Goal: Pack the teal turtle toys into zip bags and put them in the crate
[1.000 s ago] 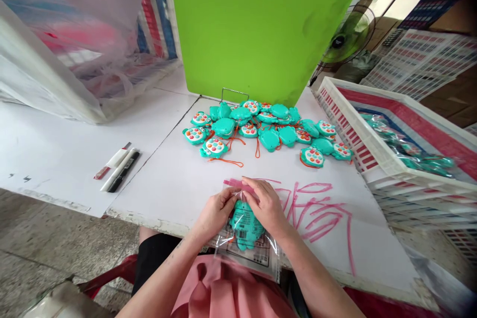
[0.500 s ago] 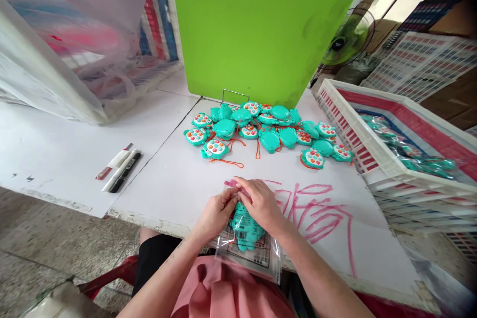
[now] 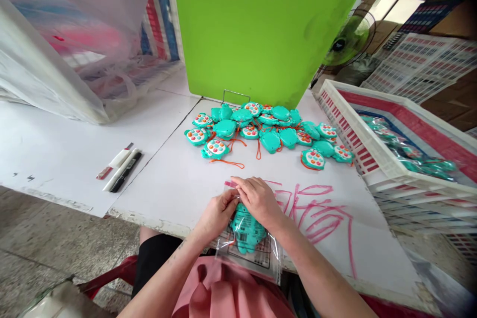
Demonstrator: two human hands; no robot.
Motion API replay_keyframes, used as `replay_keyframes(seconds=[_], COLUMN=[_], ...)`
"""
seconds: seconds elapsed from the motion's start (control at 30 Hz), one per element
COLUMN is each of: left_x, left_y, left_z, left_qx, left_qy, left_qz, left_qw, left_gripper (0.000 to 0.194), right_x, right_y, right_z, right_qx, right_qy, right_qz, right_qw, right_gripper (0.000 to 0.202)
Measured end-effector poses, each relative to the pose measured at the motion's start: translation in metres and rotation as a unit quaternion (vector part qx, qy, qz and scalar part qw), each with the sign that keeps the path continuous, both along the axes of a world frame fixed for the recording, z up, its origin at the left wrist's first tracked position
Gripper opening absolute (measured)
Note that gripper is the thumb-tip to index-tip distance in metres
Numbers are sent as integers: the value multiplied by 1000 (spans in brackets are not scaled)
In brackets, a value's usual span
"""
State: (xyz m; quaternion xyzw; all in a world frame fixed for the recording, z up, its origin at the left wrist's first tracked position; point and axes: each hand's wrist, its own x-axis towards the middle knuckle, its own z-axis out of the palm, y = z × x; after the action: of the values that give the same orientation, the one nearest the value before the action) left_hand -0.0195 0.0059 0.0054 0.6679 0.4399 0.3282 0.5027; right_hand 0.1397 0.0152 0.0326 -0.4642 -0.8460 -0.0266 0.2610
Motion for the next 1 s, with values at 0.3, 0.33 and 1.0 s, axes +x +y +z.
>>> replay_keyframes(seconds=[0.3, 0.33, 1.0], left_x=[-1, -1, -2], left_y=[-2, -2, -2], left_z=[-3, -2, -1], left_qx=[-31, -36, -5], left_qy=[-5, -10, -9], left_qz=[-4, -6, -11], left_qw=[1000, 999, 1000], left_gripper=[37, 37, 32], right_x=[16, 19, 11], right_y=[10, 8, -2], right_z=[-4, -2, -6], right_qx=[-6, -20, -41], right_qy=[131, 152, 65], right_qz=[-52, -49, 36], right_qw=[990, 987, 996], right_gripper=[24, 23, 26])
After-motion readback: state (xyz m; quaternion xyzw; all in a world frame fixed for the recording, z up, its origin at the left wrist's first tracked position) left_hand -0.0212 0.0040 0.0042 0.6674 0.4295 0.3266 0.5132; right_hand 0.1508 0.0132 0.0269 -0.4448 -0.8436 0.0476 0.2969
